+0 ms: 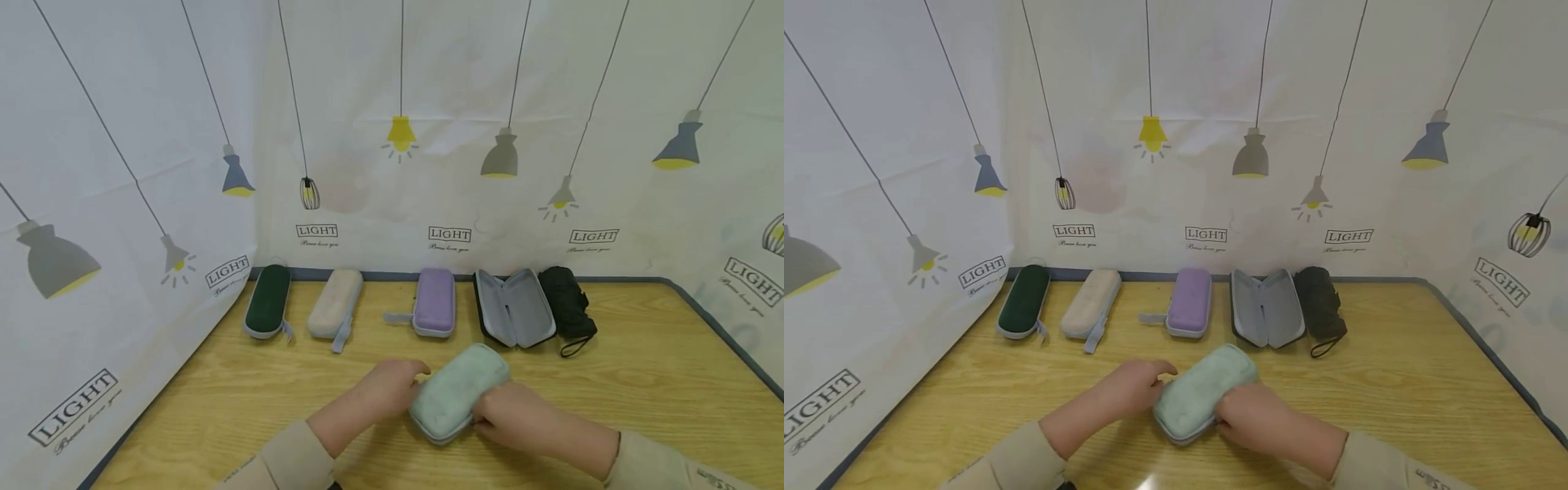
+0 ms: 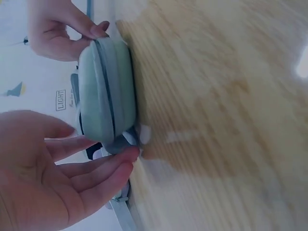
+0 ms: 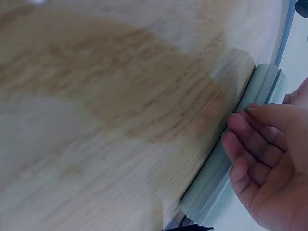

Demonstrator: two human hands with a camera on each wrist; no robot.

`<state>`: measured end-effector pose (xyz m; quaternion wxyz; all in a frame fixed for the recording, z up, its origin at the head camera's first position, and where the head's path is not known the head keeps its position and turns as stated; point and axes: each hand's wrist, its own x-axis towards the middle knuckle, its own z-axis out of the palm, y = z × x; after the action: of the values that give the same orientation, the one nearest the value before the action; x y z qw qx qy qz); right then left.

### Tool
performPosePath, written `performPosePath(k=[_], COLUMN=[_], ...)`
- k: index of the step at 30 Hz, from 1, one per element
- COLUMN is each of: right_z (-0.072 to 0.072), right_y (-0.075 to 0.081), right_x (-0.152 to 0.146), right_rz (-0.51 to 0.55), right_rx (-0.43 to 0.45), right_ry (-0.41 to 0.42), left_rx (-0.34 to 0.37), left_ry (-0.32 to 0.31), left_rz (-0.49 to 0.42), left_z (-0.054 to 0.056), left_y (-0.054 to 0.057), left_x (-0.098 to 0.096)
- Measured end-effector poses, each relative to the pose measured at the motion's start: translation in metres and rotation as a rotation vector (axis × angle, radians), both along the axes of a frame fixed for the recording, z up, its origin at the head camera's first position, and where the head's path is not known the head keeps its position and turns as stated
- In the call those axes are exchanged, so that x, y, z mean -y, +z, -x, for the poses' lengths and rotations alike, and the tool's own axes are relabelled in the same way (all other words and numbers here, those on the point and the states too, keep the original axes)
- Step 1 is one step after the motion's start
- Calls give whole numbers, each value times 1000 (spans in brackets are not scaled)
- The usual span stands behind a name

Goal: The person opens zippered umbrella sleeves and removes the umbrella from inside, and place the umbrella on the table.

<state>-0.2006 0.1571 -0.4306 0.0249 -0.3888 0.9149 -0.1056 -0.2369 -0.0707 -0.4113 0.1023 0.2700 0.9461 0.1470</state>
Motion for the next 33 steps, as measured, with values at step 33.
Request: performPosePath(k=[33], right_z=[-4], right_y=[2], right_x=[5], right_rz=[33], right_rx=[-10], right_ry=[31], left_rx=[-146], left_ry=[-9], left_rz=[516], left_z=[-9], left_y=[12], left_x=[-45])
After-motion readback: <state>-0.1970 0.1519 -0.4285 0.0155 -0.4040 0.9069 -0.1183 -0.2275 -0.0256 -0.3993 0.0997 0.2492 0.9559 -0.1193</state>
